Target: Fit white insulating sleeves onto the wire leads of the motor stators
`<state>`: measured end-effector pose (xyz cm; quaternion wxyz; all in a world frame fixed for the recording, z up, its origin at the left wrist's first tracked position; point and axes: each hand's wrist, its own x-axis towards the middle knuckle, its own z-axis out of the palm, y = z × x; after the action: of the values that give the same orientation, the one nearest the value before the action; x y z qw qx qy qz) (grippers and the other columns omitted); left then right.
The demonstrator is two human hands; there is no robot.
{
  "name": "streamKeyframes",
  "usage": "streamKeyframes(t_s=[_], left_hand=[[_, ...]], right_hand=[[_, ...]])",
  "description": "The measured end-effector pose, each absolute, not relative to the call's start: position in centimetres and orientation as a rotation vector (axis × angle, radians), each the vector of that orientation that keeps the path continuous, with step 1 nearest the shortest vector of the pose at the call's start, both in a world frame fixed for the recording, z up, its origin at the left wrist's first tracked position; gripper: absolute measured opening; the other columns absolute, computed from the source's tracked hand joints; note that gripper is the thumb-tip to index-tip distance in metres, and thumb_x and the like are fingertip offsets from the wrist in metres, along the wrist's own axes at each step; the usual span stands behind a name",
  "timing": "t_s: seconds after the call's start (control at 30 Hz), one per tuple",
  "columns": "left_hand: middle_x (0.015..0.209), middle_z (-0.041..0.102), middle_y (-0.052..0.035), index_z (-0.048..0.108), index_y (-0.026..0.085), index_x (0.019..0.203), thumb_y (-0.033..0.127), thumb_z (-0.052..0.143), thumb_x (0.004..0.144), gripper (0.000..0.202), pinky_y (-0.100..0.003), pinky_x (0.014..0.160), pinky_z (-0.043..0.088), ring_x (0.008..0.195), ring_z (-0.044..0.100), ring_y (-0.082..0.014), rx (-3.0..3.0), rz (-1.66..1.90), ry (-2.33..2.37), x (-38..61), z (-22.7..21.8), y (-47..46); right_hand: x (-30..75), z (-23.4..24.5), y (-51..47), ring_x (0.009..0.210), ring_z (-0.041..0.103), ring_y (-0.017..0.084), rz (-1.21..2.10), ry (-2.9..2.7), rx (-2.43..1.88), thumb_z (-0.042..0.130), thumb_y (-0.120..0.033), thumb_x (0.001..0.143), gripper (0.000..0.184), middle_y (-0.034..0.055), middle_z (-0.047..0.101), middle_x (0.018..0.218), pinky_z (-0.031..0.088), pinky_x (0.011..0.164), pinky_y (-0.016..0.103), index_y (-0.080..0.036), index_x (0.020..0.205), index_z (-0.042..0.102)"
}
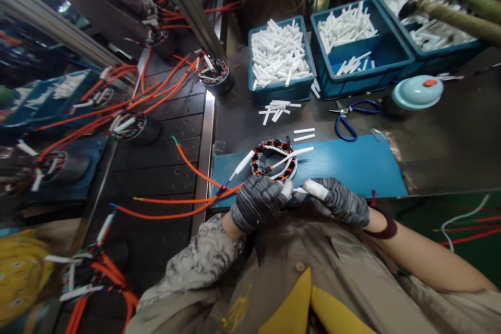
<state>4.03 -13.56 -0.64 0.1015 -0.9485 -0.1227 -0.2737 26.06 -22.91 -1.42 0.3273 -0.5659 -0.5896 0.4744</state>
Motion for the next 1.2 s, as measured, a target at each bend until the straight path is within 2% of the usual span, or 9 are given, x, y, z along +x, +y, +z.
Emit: streamKeyframes(t_s=[0.1, 0.17, 0.23, 0.3, 0.5, 0.67, 0.83, 0.97, 1.2], left_hand=[[0.113, 0.072, -0.0114, 0.067, 0.018, 0.128, 0.053, 0.07, 0.088, 0.053, -0.05, 0.109, 0.043, 0.111, 0.065, -0.0283, -2.905, -0.709, -0.477, 4.0, -0.1, -11.7], [0.134, 0.066, -0.0192, 0.058, 0.01, 0.141, 0.067, 0.063, 0.087, 0.078, -0.059, 0.121, 0.03, 0.13, 0.057, -0.0364, -2.991, -0.544, -0.571, 3.9, -0.2, -10.5], [0.142, 0.063, -0.0192, 0.056, 0.01, 0.144, 0.057, 0.058, 0.093, 0.07, -0.061, 0.125, 0.024, 0.138, 0.053, -0.0359, -3.049, -0.384, -0.601, 3.9, -0.6, -9.7], [0.141, 0.065, -0.0153, 0.06, 0.015, 0.141, 0.04, 0.056, 0.097, 0.051, -0.059, 0.127, 0.024, 0.139, 0.054, -0.0321, -3.083, -0.265, -0.644, 3.8, -1.0, -9.6], [0.135, 0.068, -0.0182, 0.062, 0.013, 0.138, 0.04, 0.064, 0.09, 0.055, -0.053, 0.12, 0.04, 0.131, 0.062, -0.0317, -3.162, 0.104, -0.91, 3.4, 0.0, -11.4], [0.138, 0.065, -0.0214, 0.059, 0.01, 0.141, 0.057, 0.075, 0.078, 0.079, -0.049, 0.114, 0.046, 0.129, 0.062, -0.0368, -2.863, 0.364, -1.476, -0.2, 2.0, -11.5], [0.137, 0.067, -0.017, 0.058, 0.017, 0.142, 0.061, 0.07, 0.081, 0.076, -0.043, 0.107, 0.048, 0.125, 0.065, -0.0356, -2.311, 0.581, -2.109, -6.1, 3.1, -10.6], [0.127, 0.07, -0.0242, 0.054, 0.01, 0.142, 0.068, 0.062, 0.082, 0.084, -0.048, 0.1, 0.049, 0.117, 0.067, -0.0421, -1.904, 0.667, -2.495, -10.6, 2.6, -9.6], [0.139, 0.061, -0.027, 0.063, 0.008, 0.124, 0.082, 0.052, 0.08, 0.086, -0.054, 0.098, 0.047, 0.126, 0.059, -0.0473, -1.486, 0.618, -2.778, -16.9, 3.1, -5.7]], right_hand=[[27.0, -0.8, -23.1, 0.048, 0.061, 0.014, 1.391, -1.38, -1.464, 0.029, -0.062, 0.105, 0.068, 0.002, 0.066, 0.054, 0.054, 0.056, 0.027, -0.021, 0.075, 0.075], [28.5, -1.1, -23.4, 0.059, 0.069, 0.018, 1.343, -1.157, -1.514, 0.03, -0.07, 0.101, 0.07, 0.0067, 0.075, 0.069, 0.058, 0.064, 0.031, -0.019, 0.096, 0.077], [30.3, -2.5, -23.5, 0.068, 0.072, 0.021, 1.125, -1.007, -1.657, 0.033, -0.075, 0.097, 0.072, 0.0086, 0.077, 0.077, 0.06, 0.074, 0.037, -0.017, 0.113, 0.073], [31.7, -4.4, -23.6, 0.071, 0.072, 0.024, 0.887, -1.032, -1.854, 0.039, -0.072, 0.096, 0.067, 0.0085, 0.077, 0.079, 0.059, 0.083, 0.044, -0.018, 0.115, 0.073], [32.7, -8.6, -24.2, 0.107, 0.073, 0.031, 0.567, -1.239, -1.992, 0.05, -0.065, 0.092, 0.052, 0.0095, 0.079, 0.111, 0.053, 0.105, 0.052, -0.024, 0.108, 0.076], [32.8, -9.6, -24.7, 0.108, 0.074, 0.032, 0.546, -1.298, -1.968, 0.047, -0.068, 0.093, 0.057, 0.01, 0.079, 0.112, 0.054, 0.105, 0.054, -0.023, 0.111, 0.076], [32.6, -10.0, -24.5, 0.105, 0.074, 0.032, 0.525, -1.337, -1.922, 0.046, -0.069, 0.094, 0.059, 0.0106, 0.079, 0.111, 0.056, 0.103, 0.053, -0.022, 0.11, 0.077], [32.6, -10.2, -24.7, 0.104, 0.075, 0.032, 0.519, -1.362, -1.922, 0.045, -0.069, 0.095, 0.059, 0.0104, 0.079, 0.112, 0.057, 0.101, 0.055, -0.022, 0.113, 0.076], [32.6, -10.2, -24.6, 0.103, 0.075, 0.033, 0.5, -1.389, -1.893, 0.046, -0.066, 0.096, 0.056, 0.0103, 0.079, 0.112, 0.057, 0.1, 0.055, -0.021, 0.113, 0.076]])
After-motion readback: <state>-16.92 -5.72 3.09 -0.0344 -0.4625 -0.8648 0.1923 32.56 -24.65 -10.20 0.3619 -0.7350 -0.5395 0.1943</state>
